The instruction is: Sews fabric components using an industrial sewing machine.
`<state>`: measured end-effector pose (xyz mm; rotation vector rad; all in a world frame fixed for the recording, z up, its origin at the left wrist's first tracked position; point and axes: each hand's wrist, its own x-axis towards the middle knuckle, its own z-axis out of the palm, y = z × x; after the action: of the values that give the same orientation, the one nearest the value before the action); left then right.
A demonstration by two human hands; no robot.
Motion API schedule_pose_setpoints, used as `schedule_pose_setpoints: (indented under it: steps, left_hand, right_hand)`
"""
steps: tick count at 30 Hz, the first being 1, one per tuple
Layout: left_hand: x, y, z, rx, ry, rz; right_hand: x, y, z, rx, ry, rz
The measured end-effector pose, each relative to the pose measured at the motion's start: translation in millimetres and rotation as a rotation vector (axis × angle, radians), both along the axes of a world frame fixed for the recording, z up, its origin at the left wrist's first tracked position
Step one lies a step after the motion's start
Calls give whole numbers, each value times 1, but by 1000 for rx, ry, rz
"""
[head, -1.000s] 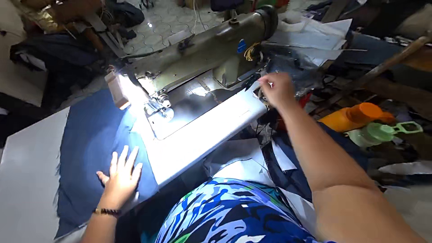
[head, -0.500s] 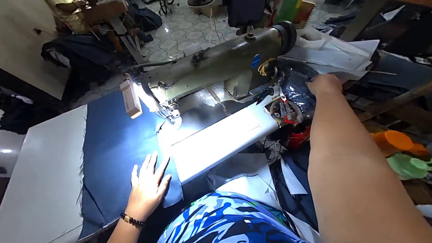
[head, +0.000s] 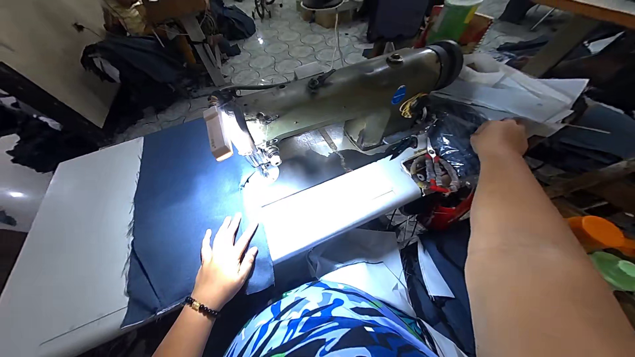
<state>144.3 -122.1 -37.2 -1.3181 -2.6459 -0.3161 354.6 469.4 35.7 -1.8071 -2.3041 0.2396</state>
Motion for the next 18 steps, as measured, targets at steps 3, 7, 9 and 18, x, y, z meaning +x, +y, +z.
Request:
schedule_pose_setpoints:
  steps: [3, 7, 9, 18]
  left_hand:
    - [1, 0, 1, 4, -2, 0]
    - [1, 0, 0, 13, 3, 5]
    - [1, -1, -1, 18, 4, 1]
    - [1, -1, -3, 39, 6, -12]
  right_hand:
    - [4, 0, -1, 0, 38, 46]
    - [3, 2, -2, -57, 3, 27]
    - [1, -4, 1, -71, -8, 10]
    - [3, -8, 0, -67, -43, 5]
